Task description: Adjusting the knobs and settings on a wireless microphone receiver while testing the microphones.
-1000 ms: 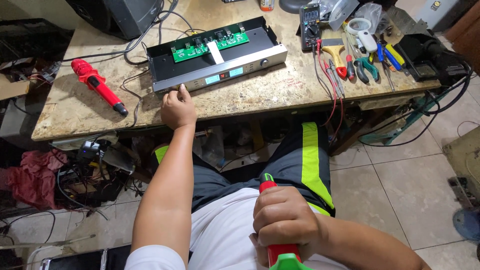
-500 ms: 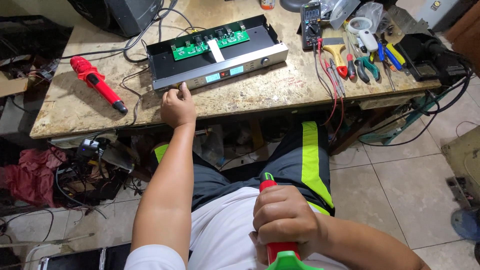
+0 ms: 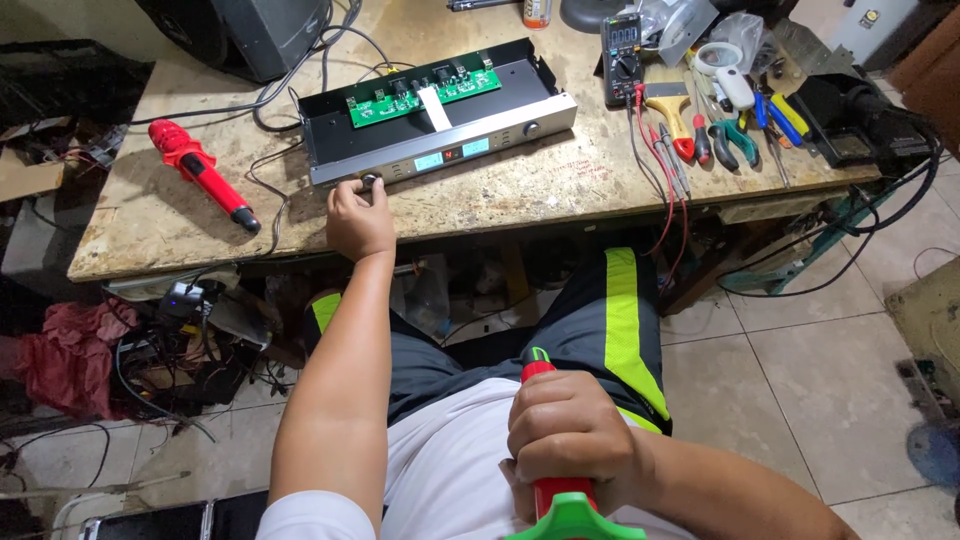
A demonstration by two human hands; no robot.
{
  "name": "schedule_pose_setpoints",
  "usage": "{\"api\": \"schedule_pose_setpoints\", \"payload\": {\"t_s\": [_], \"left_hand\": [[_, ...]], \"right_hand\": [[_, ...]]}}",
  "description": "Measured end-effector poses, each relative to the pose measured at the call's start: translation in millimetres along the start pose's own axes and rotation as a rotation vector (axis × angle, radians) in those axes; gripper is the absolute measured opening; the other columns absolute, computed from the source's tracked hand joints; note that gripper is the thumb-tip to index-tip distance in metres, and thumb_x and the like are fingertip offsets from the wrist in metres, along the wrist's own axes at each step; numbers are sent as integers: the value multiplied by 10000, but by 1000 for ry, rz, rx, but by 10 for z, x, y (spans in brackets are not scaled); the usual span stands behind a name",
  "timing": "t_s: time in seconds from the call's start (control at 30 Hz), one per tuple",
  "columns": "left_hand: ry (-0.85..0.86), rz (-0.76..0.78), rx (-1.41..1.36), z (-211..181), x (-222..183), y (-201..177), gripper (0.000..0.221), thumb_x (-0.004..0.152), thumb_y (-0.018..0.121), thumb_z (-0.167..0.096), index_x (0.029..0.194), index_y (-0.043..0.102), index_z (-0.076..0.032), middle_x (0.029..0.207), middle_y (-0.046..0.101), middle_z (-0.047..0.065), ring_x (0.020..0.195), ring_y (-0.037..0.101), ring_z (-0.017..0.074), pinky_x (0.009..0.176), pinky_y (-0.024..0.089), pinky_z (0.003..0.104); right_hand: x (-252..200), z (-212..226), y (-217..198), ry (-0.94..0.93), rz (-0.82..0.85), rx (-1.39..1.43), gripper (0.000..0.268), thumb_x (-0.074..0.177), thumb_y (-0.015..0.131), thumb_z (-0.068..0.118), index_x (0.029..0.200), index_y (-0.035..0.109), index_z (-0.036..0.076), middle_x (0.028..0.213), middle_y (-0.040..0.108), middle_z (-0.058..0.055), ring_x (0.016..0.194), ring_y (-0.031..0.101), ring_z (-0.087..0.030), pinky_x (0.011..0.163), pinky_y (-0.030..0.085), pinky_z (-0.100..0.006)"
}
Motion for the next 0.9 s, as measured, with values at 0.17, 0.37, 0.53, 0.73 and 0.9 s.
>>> {"api": "schedule_pose_setpoints", "payload": {"t_s": [0.17, 0.37, 0.53, 0.73, 0.9], "left_hand": [[-18, 4, -23, 11, -4, 10, 203, 775, 866, -292, 825, 681, -224, 755, 640, -57, 644, 639, 221, 473, 468, 439], [-1, 4, -25, -8, -2, -14, 223, 767, 891, -250, 840, 681, -229, 750, 637, -55, 640, 628, 217, 466, 472, 432], [-18, 32, -6, -9, -5, -14, 228, 786, 874, -316, 880, 681, -239, 765, 650, -62, 651, 638, 214, 468, 470, 435], [-35, 34, 28, -26, 7, -12, 253, 807, 842, -385, 867, 654, -227, 768, 658, -47, 664, 645, 230, 477, 477, 446], [-20, 21, 43, -19, 5, -8, 249, 801, 840, -376, 859, 655, -219, 774, 668, -38, 688, 650, 240, 485, 483, 453]], "right_hand": [[33, 10, 5, -11, 8, 0, 133, 881, 680, 14, 846, 561, 60, 710, 575, -69, 545, 545, -220, 541, 518, -331], [16, -4, 0, 6, 16, 6, 129, 891, 686, 35, 862, 563, 64, 723, 586, -71, 558, 560, -229, 547, 520, -342], [-17, -19, 0, 45, 38, 29, 148, 938, 686, 99, 861, 562, 74, 734, 590, -66, 569, 554, -239, 565, 516, -359], [2, -8, -2, 46, 25, 14, 143, 904, 695, 63, 849, 564, 75, 727, 587, -62, 561, 549, -238, 559, 517, -353], [-10, -8, -5, 29, 25, 17, 139, 912, 688, 64, 848, 564, 69, 725, 584, -64, 558, 541, -239, 553, 508, -355]]}}
Point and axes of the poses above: each hand's wrist, its own x-axis towards the middle knuckle, its own y-axis out of the palm, z = x × y, the point moved 4 cm from there along x, towards the middle knuckle
